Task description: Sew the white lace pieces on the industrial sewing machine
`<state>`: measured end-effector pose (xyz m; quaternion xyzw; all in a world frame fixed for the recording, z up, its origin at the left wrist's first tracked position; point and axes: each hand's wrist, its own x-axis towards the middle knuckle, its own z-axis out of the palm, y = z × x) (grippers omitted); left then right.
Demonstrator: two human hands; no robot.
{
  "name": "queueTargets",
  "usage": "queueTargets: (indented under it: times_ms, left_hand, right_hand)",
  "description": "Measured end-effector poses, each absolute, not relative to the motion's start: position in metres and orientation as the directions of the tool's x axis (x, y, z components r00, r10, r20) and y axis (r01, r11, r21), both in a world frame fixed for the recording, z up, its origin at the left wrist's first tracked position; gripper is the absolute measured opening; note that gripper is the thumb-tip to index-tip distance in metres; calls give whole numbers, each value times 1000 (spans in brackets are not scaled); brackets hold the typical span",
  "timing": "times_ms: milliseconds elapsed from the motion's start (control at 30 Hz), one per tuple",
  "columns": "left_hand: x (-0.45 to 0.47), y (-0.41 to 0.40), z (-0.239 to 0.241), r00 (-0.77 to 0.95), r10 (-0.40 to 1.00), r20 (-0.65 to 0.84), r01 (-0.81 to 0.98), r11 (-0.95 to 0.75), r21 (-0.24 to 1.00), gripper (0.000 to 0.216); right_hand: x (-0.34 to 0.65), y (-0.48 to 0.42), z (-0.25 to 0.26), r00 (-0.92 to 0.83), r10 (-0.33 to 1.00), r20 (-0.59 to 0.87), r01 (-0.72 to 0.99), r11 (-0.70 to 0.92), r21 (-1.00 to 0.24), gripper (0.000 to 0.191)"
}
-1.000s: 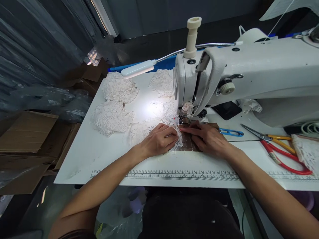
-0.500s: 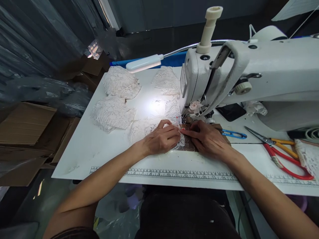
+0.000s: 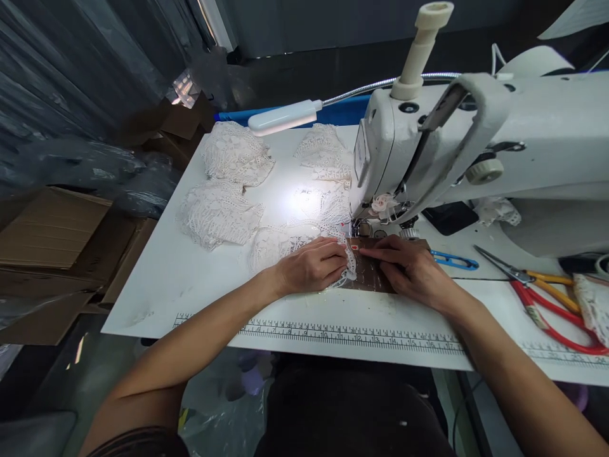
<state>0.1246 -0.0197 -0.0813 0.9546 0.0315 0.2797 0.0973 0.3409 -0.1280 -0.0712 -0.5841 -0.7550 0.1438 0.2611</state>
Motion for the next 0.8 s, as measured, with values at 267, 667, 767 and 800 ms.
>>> queueTargets:
  times_ms: [267, 667, 767, 800]
  left_hand:
    - [126, -20, -79, 833, 118, 541, 2, -978, 210, 10]
    - [123, -21, -75, 867, 152, 474, 55, -976, 212, 11]
    - [123, -21, -71, 870, 168, 463, 113, -983, 145, 12]
    - [124, -21, -71, 874, 172, 454, 136, -984, 113, 12]
  right_hand:
    - [340, -130, -74, -169, 956, 241, 830, 270, -489, 42]
    - [333, -133, -71, -347, 906, 243, 867, 409, -285, 37]
    - [331, -133, -72, -335, 905, 264, 864, 407, -296, 35]
    - [331, -134, -73, -335, 903, 270, 862, 409, -298, 35]
